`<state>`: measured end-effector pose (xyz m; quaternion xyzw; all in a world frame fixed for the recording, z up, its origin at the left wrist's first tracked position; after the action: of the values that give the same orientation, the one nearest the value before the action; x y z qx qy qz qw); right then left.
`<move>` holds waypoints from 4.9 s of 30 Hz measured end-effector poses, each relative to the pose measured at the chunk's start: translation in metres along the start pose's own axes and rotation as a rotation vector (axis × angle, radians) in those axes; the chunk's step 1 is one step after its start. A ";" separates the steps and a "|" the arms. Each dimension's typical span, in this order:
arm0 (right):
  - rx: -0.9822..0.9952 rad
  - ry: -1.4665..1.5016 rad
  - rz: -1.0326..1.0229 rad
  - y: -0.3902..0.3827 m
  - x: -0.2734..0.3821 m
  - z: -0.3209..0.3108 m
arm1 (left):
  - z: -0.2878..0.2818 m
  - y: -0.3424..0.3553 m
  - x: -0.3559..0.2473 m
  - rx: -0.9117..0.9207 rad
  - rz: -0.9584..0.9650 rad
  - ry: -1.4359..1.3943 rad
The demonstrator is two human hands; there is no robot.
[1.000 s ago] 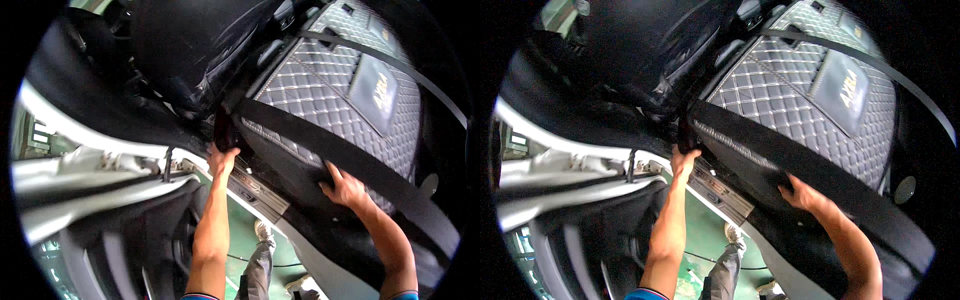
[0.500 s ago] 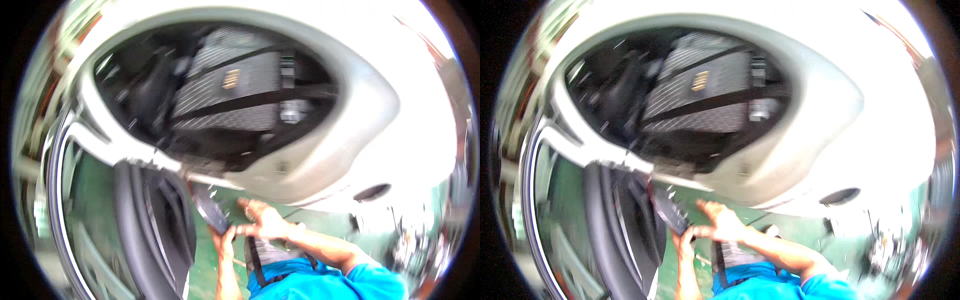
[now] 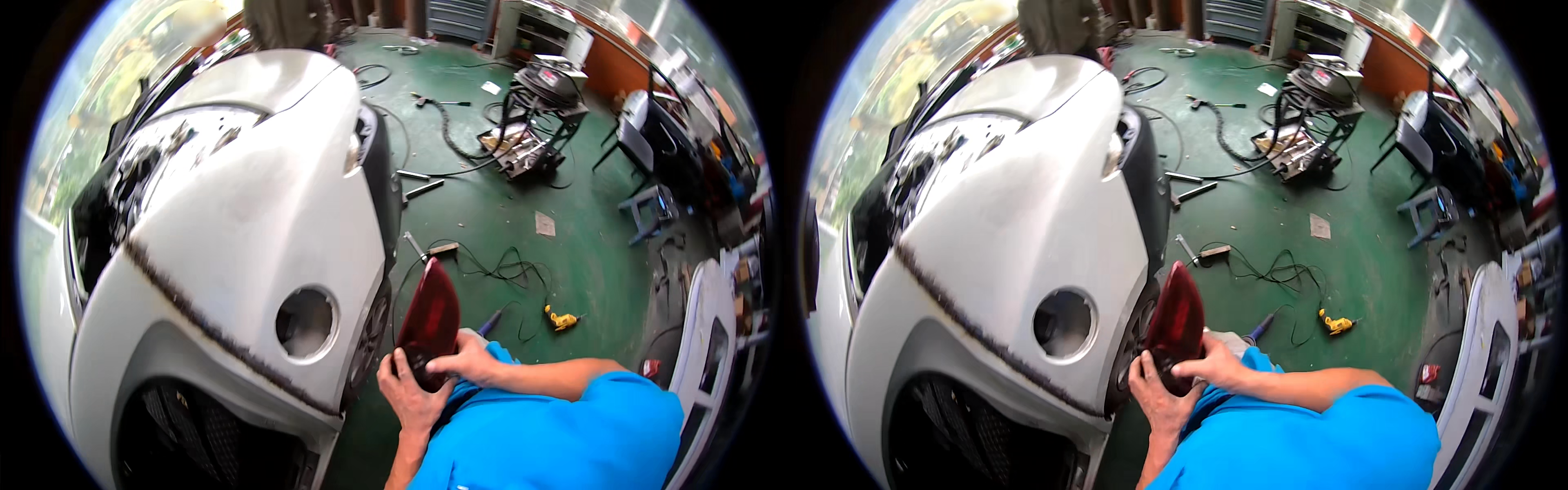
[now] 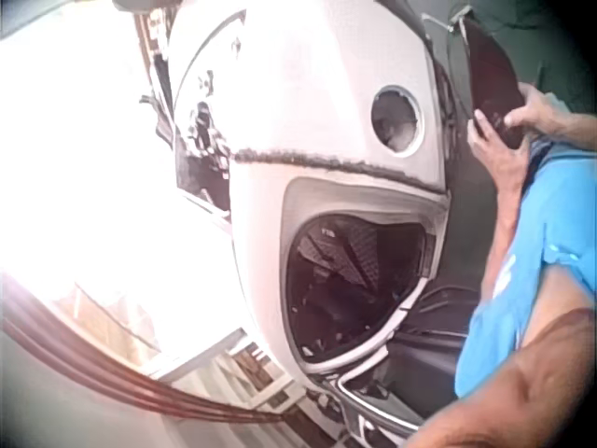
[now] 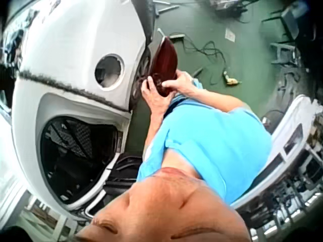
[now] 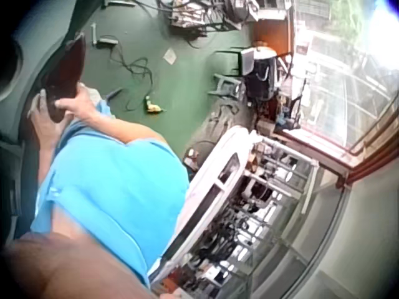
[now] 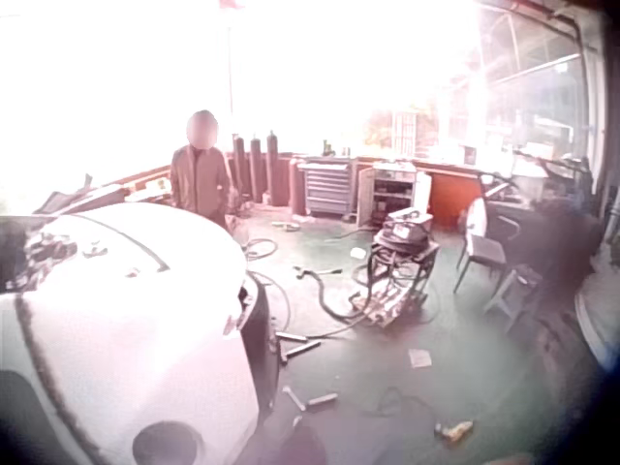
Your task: The person works on the rear of a white car, using a wrench to tighten bolts on the trunk lid and then installing a red taillight assembly. They also use a power sander on the trunk area and handle various tools and parts during the repair.
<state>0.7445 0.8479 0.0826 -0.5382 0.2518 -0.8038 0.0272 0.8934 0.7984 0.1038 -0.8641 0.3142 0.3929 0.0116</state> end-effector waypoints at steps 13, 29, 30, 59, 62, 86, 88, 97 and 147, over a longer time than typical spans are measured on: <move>-0.102 0.527 -0.221 0.097 0.115 -0.284 | 0.210 0.218 -0.025 0.761 -0.681 -1.203; -0.128 0.412 -0.299 0.325 0.312 -0.485 | 0.331 0.543 -0.081 0.473 -0.305 -1.100; -0.051 0.423 -0.298 0.345 0.326 -0.496 | 0.339 0.563 -0.075 0.458 -0.276 -1.109; 0.748 -0.094 0.192 1.042 0.544 -0.366 | 0.332 0.958 0.076 -0.839 -0.683 -0.254; 0.878 -0.057 0.274 1.082 0.553 -0.342 | 0.336 0.983 0.065 -0.937 -0.770 -0.200; 0.938 -0.222 0.479 1.140 0.496 -0.282 | 0.355 0.983 0.130 -1.188 -1.222 -0.431; 0.911 -0.207 0.508 1.139 0.491 -0.285 | 0.355 0.980 0.134 -1.168 -1.227 -0.438; 0.804 -0.243 0.528 1.140 0.496 -0.306 | 0.353 0.985 0.142 -1.030 -1.243 -0.448; 1.262 -0.706 0.271 1.107 0.514 -0.138 | 0.355 0.976 0.119 -1.909 -1.117 -0.348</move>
<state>0.1566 -0.2274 -0.0011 -0.6112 -0.2183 -0.5643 0.5102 0.1749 0.0465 -0.0022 -0.4721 -0.5538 0.5281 -0.4376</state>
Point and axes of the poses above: each hand's wrist, its own y-axis towards the middle knuckle, its own z-axis out of the palm, x = y × z, the point moved 4 cm from there along y, towards the middle knuckle, and after that the axes turned 4 degrees about -y, right-handed, at the moved point
